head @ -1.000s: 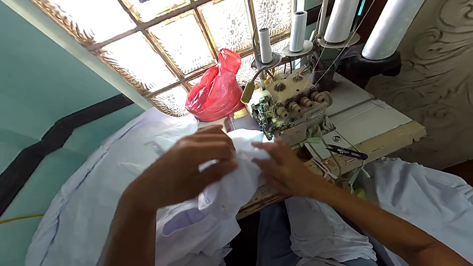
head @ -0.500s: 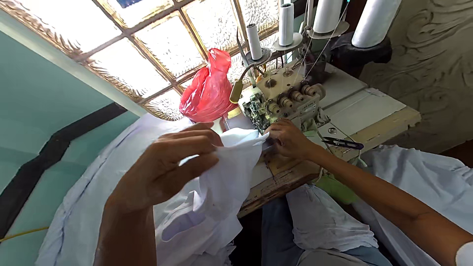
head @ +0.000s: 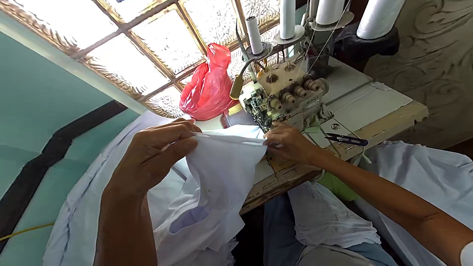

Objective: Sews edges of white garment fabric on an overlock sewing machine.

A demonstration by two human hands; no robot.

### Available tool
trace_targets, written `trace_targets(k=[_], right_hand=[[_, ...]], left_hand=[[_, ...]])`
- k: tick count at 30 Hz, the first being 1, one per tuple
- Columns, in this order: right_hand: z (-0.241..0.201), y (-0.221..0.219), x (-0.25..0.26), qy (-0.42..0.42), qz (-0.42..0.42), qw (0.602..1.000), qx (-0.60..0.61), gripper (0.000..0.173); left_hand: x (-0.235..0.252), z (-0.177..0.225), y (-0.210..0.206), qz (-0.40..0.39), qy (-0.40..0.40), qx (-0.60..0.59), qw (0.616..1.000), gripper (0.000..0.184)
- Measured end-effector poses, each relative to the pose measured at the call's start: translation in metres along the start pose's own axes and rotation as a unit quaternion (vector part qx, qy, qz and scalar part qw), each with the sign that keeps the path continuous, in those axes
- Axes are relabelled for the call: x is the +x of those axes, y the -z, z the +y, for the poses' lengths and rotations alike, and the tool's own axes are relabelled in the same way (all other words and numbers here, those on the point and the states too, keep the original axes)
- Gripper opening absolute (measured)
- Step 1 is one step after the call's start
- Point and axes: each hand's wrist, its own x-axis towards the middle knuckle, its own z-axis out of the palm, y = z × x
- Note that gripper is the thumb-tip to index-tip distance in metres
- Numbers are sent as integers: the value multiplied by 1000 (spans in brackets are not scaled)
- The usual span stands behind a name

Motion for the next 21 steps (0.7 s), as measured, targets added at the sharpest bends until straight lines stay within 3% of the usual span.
trace_targets(k=[6, 12, 16, 21], right_hand=[[-15, 4, 3, -25, -21, 997, 65, 11], [0, 23, -3, -26, -88, 989, 113, 11], [11, 30, -17, -6, -139, 982, 126, 12], [6, 22, -35, -3, -104, 988, 115, 17]], left_hand=[[-4, -7, -1, 23, 33, 28, 999, 26], [-11, -23, -6, 40, 64, 25, 997, 24], [-2, -12, -27, 3, 49, 51, 997, 27], [12, -8, -50, -44, -11, 80, 996, 30]])
